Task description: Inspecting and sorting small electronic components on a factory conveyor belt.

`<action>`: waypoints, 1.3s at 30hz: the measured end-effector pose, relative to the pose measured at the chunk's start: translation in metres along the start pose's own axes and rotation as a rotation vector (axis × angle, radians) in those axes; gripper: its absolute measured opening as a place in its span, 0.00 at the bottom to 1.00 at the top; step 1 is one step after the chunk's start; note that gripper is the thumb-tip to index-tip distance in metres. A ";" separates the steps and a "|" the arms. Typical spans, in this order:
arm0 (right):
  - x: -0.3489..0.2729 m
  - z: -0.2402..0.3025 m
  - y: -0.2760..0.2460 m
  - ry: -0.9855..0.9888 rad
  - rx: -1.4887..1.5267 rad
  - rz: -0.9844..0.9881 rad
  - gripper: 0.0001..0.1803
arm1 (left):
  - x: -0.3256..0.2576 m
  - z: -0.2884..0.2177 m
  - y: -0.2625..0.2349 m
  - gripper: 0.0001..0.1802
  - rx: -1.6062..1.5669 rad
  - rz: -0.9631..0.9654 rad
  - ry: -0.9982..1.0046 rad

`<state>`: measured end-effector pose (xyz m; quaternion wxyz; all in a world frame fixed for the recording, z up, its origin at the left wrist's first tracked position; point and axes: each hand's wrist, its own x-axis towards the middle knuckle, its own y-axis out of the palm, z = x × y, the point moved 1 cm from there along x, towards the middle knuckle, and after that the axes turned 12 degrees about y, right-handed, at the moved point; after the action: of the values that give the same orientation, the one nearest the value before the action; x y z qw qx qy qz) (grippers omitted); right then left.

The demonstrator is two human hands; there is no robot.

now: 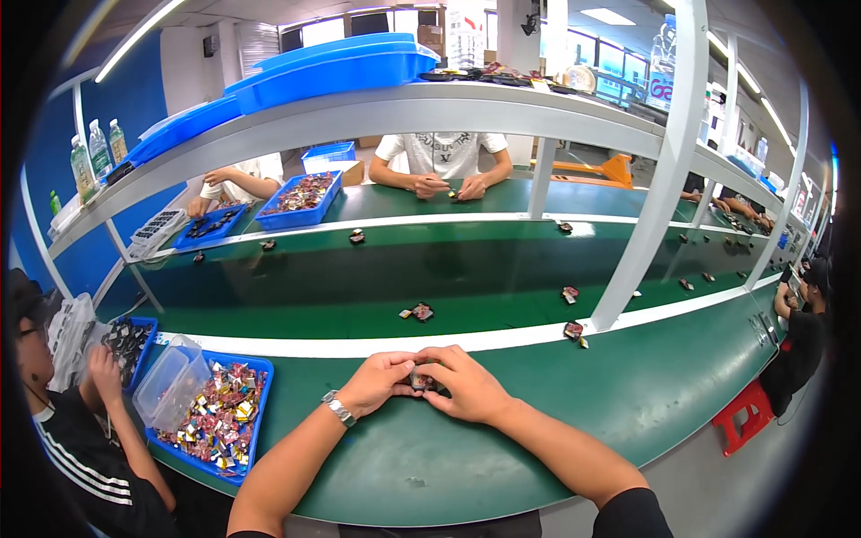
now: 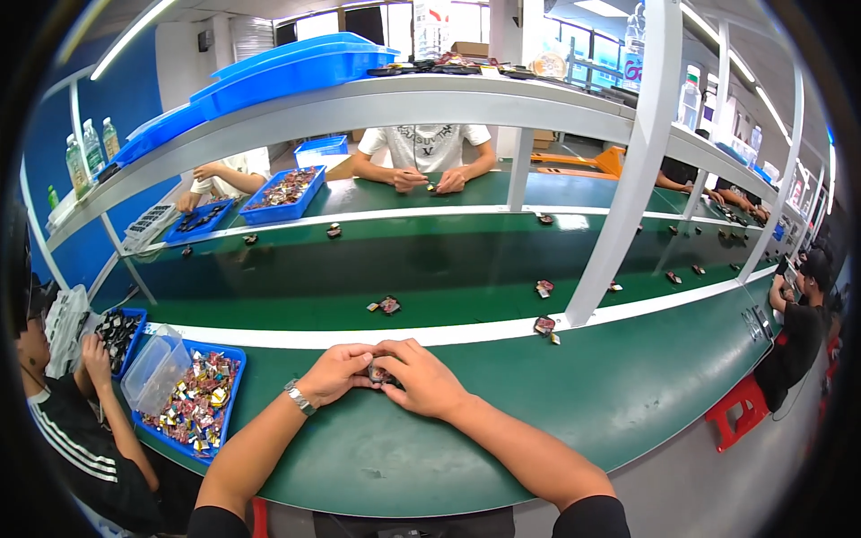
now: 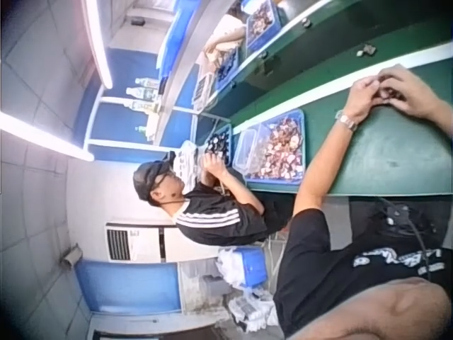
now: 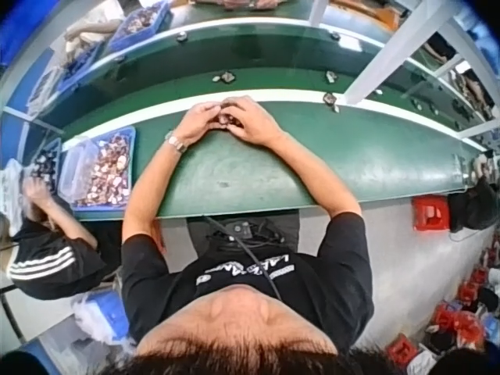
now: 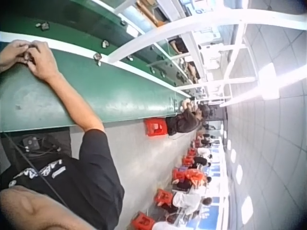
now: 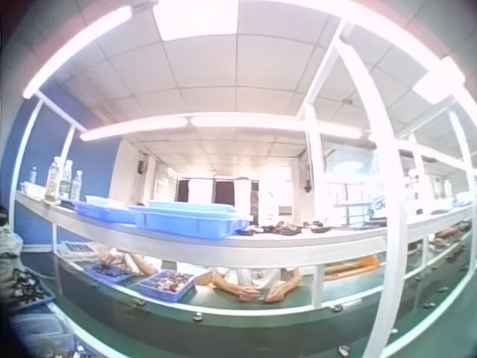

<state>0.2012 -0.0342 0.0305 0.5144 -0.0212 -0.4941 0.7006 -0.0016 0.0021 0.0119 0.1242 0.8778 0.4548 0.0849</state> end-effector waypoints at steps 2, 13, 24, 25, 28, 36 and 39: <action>0.000 -0.003 -0.001 0.070 -0.031 0.007 0.24 | 0.001 0.004 0.001 0.19 0.023 -0.048 0.027; 0.001 -0.011 -0.008 0.115 -0.031 0.088 0.14 | 0.002 0.015 0.010 0.17 0.176 -0.105 0.121; 0.000 -0.018 -0.005 0.240 0.090 0.005 0.04 | 0.002 0.013 0.010 0.19 0.072 0.026 0.138; 0.000 -0.018 -0.005 0.239 0.089 0.003 0.04 | 0.001 0.012 0.010 0.19 0.073 0.028 0.139; 0.000 -0.018 -0.004 0.279 0.099 0.008 0.06 | 0.001 0.009 0.012 0.21 0.106 0.081 0.177; -0.001 -0.015 -0.007 0.245 0.200 0.083 0.05 | 0.002 0.012 0.010 0.18 0.167 0.028 0.157; -0.001 -0.014 -0.005 0.236 0.188 0.039 0.05 | 0.001 0.012 0.010 0.15 0.135 -0.003 0.169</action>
<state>0.2127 -0.0257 0.0264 0.5549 -0.0647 -0.3618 0.7464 0.0099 -0.0044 0.0030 0.0259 0.8732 0.4696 0.1276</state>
